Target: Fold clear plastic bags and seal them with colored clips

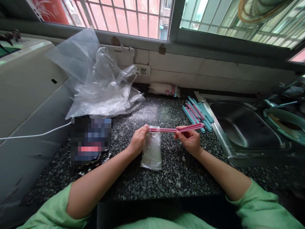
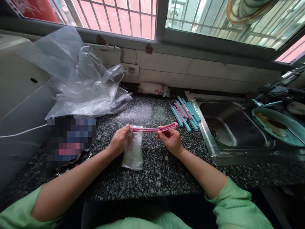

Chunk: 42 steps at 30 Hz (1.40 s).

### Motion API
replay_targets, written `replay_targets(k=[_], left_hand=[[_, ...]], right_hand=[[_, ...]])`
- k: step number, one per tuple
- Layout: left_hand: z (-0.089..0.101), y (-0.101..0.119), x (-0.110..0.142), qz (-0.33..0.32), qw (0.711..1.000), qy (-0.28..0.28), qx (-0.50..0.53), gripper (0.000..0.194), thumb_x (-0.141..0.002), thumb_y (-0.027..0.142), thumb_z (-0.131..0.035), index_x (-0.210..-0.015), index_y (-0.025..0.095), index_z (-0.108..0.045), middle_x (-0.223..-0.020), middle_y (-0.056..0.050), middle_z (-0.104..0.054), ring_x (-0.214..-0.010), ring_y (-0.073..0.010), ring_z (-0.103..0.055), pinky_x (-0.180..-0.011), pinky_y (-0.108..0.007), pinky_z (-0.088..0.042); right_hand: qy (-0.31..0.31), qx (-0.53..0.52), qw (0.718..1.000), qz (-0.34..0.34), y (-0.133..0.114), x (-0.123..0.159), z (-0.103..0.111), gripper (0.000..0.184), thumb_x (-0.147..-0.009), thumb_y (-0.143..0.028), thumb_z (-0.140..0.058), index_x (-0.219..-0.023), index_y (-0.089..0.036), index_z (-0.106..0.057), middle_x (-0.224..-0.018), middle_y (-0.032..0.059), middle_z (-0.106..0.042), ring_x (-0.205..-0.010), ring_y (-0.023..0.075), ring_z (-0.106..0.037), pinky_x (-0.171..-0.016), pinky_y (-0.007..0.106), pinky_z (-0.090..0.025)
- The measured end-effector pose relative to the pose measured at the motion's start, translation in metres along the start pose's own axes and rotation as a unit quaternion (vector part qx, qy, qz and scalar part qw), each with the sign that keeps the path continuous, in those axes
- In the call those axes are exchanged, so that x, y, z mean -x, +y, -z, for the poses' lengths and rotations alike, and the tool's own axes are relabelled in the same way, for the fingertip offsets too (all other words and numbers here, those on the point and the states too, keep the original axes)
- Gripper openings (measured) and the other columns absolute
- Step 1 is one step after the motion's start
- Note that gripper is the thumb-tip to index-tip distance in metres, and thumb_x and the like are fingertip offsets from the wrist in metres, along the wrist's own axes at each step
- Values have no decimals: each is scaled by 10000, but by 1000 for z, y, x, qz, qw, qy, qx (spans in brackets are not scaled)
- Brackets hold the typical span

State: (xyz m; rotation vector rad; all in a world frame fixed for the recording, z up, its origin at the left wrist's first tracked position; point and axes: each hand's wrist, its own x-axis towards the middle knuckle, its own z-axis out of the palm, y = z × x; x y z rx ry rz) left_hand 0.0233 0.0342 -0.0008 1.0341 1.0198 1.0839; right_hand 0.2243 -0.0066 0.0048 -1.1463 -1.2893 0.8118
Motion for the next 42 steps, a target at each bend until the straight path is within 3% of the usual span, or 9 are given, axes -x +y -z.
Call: replay_targets(k=[12,23,31,38,42], left_hand=[[0,-1,0,1,1000,5,25,429,-655,567,-615,-613,146,-549,-548,28,-482,-496,-85,-383,-471,-223,-300],[1,1,0,-5,1000,2,-13,482,-636,620,-605,-619,140,-561,-554,16,-506,-513,-92,-415,-493,-226,-336],[-1,7,6,-29,999,-7,-27,465,-666,611,-593,-570,164,-502,-504,42,-417,-464,-81,-371,-442,-223,-314],[-1,6,8,-22,999,-2,-24,521,-635,674,-584,-582,167,-479,-511,52,-397,-451,-69,-360,-433,-213,-319],[-1,5,5,8,1000,0,-17,530,-607,679,-601,-569,171,-455,-486,63,-369,-429,-63,-337,-418,-209,-295]], right_hand=[[-6,-76,995,-71,-5,-1,-1,247,-698,-359,-700,-872,-194,-639,-647,-18,-679,-548,123,-653,-570,260,-577],[-41,-247,951,-180,-11,-1,0,293,-622,-351,-762,-855,-220,-642,-661,-42,-664,-561,79,-625,-555,198,-553],[-59,-209,958,-189,-5,-3,4,272,-669,-381,-677,-880,-232,-591,-663,-34,-623,-568,108,-604,-558,262,-548],[-54,-261,939,-217,-4,-4,2,258,-633,-337,-707,-846,-230,-608,-625,-48,-615,-527,85,-580,-528,223,-520],[-52,-223,955,-186,-2,-5,1,264,-634,-348,-728,-840,-224,-620,-628,-53,-615,-520,71,-574,-531,202,-508]])
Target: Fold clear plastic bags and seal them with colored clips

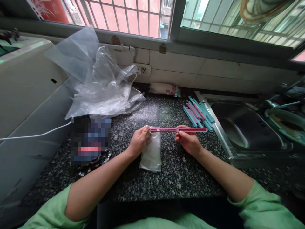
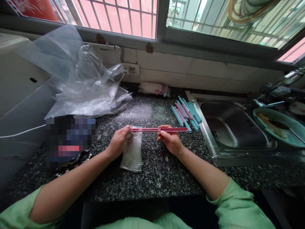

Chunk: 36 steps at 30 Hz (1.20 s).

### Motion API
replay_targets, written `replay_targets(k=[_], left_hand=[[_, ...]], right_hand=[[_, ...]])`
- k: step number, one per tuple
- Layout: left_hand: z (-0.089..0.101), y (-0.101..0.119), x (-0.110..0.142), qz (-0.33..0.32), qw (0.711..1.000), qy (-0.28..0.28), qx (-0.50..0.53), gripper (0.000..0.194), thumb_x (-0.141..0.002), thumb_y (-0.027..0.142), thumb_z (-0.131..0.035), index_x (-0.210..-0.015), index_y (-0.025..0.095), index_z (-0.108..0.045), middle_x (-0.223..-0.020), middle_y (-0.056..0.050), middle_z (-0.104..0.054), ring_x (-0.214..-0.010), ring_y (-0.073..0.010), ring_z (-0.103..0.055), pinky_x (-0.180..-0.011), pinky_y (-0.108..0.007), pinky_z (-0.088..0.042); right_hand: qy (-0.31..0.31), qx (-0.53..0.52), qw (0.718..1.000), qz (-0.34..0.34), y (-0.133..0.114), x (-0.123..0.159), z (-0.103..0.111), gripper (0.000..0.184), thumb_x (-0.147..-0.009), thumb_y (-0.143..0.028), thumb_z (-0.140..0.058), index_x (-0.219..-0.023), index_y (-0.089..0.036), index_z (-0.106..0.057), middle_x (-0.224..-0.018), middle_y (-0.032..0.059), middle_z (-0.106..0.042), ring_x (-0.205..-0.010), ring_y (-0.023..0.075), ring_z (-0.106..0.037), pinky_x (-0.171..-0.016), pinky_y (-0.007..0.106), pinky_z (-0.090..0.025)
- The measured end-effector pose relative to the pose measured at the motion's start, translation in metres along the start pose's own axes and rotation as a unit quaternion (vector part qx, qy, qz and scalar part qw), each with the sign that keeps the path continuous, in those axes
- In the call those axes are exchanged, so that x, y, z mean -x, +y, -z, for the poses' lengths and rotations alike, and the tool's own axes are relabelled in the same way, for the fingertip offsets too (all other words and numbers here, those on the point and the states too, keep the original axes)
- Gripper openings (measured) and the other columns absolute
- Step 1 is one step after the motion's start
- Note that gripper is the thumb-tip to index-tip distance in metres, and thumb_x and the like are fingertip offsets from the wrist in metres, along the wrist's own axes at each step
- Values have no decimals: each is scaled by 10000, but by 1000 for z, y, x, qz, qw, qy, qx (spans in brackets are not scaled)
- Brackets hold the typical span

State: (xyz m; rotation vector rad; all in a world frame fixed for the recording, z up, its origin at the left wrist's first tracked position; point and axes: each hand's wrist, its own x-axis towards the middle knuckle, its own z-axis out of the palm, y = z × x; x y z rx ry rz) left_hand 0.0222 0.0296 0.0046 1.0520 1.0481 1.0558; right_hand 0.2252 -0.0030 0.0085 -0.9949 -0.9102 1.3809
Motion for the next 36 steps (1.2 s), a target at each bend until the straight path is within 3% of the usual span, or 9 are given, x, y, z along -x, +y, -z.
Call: replay_targets(k=[4,9,12,15,22,27,36], left_hand=[[2,-1,-2,15,1000,-5,10,502,-612,648,-614,-573,165,-481,-470,66,-369,-422,-63,-319,-423,-212,-274],[4,-2,-4,-1,999,-37,28,443,-669,573,-611,-679,130,-600,-625,-7,-568,-558,-101,-457,-517,-213,-352],[3,-3,-4,31,996,-75,45,393,-605,452,-710,-832,142,-627,-749,-24,-634,-639,-125,-529,-590,-221,-405],[0,-1,-2,58,994,-81,45,398,-520,360,-769,-824,151,-620,-765,-20,-646,-666,-131,-552,-632,-234,-430],[-1,4,1,60,990,-116,52,400,-539,338,-775,-873,157,-650,-788,-26,-660,-666,-119,-552,-624,-219,-422],[1,0,-2,90,985,-142,28,381,-518,368,-786,-781,124,-656,-691,-27,-639,-582,-106,-516,-555,-211,-383],[-3,2,-1,154,970,-153,106,410,-440,322,-835,-739,111,-651,-665,-32,-638,-552,-99,-531,-549,-220,-392]], right_hand=[[40,101,992,61,6,-2,1,273,-616,-365,-751,-812,-215,-633,-637,-44,-623,-525,87,-574,-541,224,-508],[77,157,979,102,9,-4,5,249,-645,-383,-735,-794,-207,-642,-650,-27,-636,-561,109,-603,-590,255,-524],[130,152,970,137,9,-8,8,264,-647,-397,-729,-805,-207,-636,-675,-28,-633,-570,109,-606,-598,264,-527],[165,160,962,147,10,-12,10,281,-642,-411,-730,-804,-204,-632,-678,-26,-630,-574,116,-608,-607,279,-534],[109,228,961,113,8,-5,7,255,-669,-391,-722,-821,-203,-640,-685,-9,-653,-602,132,-619,-633,285,-536],[86,225,961,136,7,1,4,247,-687,-407,-706,-830,-220,-632,-692,-12,-660,-616,138,-624,-648,294,-541],[67,251,954,148,4,7,-1,216,-711,-389,-691,-840,-229,-624,-687,-15,-669,-618,145,-636,-651,305,-552]])
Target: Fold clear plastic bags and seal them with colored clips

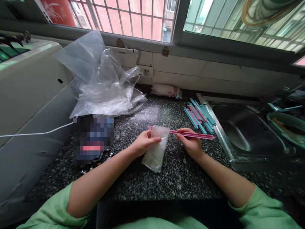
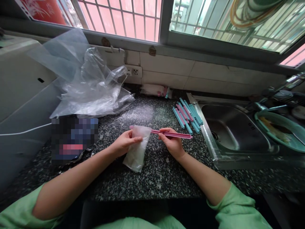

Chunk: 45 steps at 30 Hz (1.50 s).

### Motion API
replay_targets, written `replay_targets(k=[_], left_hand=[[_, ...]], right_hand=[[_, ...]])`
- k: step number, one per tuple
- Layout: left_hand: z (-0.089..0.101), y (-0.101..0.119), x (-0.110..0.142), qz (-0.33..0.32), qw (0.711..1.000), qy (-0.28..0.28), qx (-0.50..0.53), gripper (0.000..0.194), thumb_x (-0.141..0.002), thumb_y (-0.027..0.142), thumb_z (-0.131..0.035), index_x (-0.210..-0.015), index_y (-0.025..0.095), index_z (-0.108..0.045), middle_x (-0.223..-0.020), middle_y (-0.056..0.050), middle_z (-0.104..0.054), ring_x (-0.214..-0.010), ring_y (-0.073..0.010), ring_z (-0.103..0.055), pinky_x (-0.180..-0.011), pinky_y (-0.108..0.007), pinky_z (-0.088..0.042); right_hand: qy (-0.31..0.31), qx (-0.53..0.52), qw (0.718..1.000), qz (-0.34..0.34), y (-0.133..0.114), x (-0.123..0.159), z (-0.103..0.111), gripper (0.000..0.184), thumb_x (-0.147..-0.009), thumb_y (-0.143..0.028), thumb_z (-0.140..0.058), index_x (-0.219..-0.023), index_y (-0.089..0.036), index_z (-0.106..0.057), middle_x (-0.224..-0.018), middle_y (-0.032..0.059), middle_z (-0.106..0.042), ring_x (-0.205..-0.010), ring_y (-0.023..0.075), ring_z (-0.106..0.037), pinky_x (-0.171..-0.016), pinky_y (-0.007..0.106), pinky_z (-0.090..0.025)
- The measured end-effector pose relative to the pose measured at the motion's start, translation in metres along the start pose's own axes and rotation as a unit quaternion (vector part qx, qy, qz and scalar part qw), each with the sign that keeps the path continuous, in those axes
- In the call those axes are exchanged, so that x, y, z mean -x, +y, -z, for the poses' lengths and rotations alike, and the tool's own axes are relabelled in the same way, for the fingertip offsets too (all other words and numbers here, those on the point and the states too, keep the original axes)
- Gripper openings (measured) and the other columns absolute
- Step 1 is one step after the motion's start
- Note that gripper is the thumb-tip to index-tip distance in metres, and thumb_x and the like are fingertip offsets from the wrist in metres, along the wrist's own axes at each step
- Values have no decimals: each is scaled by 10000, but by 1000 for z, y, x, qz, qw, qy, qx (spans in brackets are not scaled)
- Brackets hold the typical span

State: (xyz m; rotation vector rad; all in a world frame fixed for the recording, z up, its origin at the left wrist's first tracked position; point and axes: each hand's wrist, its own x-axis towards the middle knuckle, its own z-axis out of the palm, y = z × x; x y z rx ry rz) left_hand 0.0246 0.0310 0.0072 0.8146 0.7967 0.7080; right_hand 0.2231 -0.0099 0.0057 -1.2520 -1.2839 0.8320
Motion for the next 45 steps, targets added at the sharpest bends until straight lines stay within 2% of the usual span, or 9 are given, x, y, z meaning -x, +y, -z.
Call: replay_targets(k=[7,14,26,31,35,38,40,42,45], left_hand=[[0,-1,2,-11,999,-7,31,399,-460,272,-832,-787,124,-659,-678,-17,-644,-578,-107,-555,-580,-234,-414],[-3,0,1,25,998,-4,53,348,-477,292,-822,-722,97,-668,-572,-10,-600,-486,-79,-497,-500,-210,-368],[-3,-1,1,52,995,44,75,360,-442,323,-841,-648,109,-639,-542,2,-607,-472,-85,-520,-484,-212,-388],[-5,-3,3,63,994,45,82,387,-420,315,-851,-683,106,-659,-584,-16,-638,-505,-107,-550,-510,-231,-411],[-8,-2,6,61,995,43,71,377,-425,320,-847,-675,110,-658,-582,-14,-638,-498,-104,-544,-506,-231,-403],[-10,-1,7,53,996,49,49,374,-433,315,-842,-689,108,-664,-584,-13,-637,-496,-99,-538,-506,-227,-392],[-10,-2,7,49,996,57,38,377,-432,309,-841,-698,106,-668,-598,-17,-643,-509,-102,-544,-514,-227,-392],[-10,-3,7,46,997,61,32,379,-428,314,-841,-697,108,-669,-611,-20,-647,-523,-106,-550,-523,-228,-395],[-9,-5,7,36,998,54,26,365,-443,325,-837,-686,112,-667,-615,-22,-644,-528,-106,-547,-536,-234,-398]], right_hand=[[-59,34,997,21,-8,5,-3,172,-734,-348,-672,-846,-226,-626,-692,-11,-671,-616,142,-636,-626,295,-554],[-28,25,999,14,-1,7,-7,177,-735,-352,-673,-841,-221,-620,-683,-15,-655,-581,129,-622,-596,279,-548],[-78,54,994,49,0,7,-5,162,-764,-329,-653,-868,-208,-626,-754,5,-672,-645,126,-630,-622,260,-545],[-93,58,992,70,5,9,-6,140,-776,-300,-645,-882,-211,-625,-769,9,-674,-646,120,-630,-613,247,-542],[-107,64,985,119,6,9,-6,188,-797,-247,-620,-981,-216,-597,-799,15,-663,-691,122,-633,-650,256,-548],[-133,94,966,202,2,7,-5,285,-806,-188,-593,-1088,-223,-566,-931,51,-656,-851,149,-633,-766,306,-547],[-153,123,949,248,-2,5,-3,288,-804,-156,-584,-1083,-225,-582,-1010,70,-645,-955,165,-613,-841,332,-529],[-166,138,940,265,-5,3,-2,281,-807,-138,-574,-1072,-227,-598,-1035,73,-642,-989,165,-606,-869,329,-522],[-172,144,941,252,-6,3,-2,277,-817,-138,-562,-1073,-230,-613,-1021,67,-646,-949,152,-623,-836,298,-538]])
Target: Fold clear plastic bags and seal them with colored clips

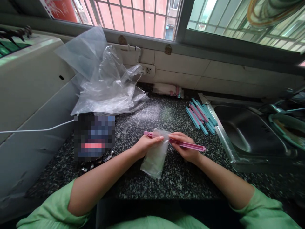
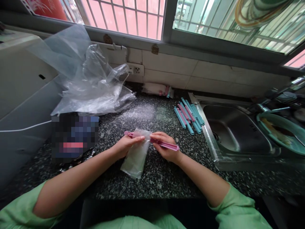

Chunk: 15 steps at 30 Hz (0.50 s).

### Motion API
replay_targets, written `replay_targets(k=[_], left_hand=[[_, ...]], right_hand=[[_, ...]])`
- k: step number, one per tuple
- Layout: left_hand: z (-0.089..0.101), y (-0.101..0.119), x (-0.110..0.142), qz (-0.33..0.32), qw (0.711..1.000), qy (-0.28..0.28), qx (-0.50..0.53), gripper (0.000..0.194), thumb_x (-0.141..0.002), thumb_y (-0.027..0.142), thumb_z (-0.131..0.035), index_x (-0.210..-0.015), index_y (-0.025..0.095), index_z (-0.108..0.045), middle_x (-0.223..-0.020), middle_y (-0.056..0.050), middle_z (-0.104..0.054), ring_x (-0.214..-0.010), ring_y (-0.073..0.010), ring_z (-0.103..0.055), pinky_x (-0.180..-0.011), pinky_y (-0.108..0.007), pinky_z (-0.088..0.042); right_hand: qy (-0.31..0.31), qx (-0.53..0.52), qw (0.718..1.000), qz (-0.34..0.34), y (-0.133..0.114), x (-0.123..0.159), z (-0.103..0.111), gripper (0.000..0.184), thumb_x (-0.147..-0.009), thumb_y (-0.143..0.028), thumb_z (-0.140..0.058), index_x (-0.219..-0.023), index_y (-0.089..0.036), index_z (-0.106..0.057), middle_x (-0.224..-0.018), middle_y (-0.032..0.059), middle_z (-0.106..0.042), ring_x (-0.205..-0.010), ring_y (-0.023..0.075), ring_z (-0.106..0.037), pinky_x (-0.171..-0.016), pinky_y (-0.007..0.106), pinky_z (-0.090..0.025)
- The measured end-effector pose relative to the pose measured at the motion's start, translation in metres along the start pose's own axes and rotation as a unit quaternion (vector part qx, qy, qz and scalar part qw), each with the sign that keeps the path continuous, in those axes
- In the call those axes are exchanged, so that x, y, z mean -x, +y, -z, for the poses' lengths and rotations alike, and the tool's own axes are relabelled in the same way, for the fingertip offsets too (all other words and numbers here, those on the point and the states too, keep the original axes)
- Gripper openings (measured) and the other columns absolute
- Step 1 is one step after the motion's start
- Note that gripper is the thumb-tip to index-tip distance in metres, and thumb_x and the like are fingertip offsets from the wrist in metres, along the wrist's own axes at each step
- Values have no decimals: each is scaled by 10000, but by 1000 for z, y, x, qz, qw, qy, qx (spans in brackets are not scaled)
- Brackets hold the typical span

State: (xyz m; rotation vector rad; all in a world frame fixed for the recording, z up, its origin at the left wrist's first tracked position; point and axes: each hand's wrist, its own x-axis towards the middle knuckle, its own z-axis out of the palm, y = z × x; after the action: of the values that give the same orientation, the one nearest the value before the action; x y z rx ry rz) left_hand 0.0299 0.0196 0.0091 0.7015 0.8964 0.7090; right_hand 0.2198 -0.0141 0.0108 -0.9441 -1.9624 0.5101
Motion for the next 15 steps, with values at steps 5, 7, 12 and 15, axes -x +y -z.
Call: replay_targets(k=[5,7,12,15], left_hand=[[0,3,0,-14,999,-29,0,382,-481,382,-817,-706,112,-667,-627,-32,-642,-546,-115,-538,-553,-247,-391],[0,4,0,-29,999,-40,6,407,-488,429,-803,-700,111,-662,-621,-30,-635,-542,-110,-528,-550,-242,-382],[2,3,-5,-73,997,-27,1,361,-515,407,-787,-648,112,-628,-570,-5,-594,-505,-84,-481,-512,-218,-338],[4,1,-6,-70,997,3,13,364,-499,397,-791,-643,113,-613,-558,-1,-583,-494,-82,-477,-497,-210,-326]], right_hand=[[20,-13,999,-26,3,3,-3,279,-811,-151,-578,-1070,-240,-628,-1018,54,-646,-922,142,-630,-821,272,-542],[27,-23,998,-46,4,3,-4,263,-809,-170,-586,-1057,-241,-636,-1008,51,-647,-911,144,-632,-810,272,-544],[14,-44,992,-114,5,4,-2,210,-828,-265,-572,-1020,-221,-642,-979,65,-655,-839,160,-642,-742,297,-557],[9,-71,984,-163,8,6,-2,267,-837,-332,-561,-1072,-212,-600,-820,41,-668,-644,131,-628,-630,284,-558]])
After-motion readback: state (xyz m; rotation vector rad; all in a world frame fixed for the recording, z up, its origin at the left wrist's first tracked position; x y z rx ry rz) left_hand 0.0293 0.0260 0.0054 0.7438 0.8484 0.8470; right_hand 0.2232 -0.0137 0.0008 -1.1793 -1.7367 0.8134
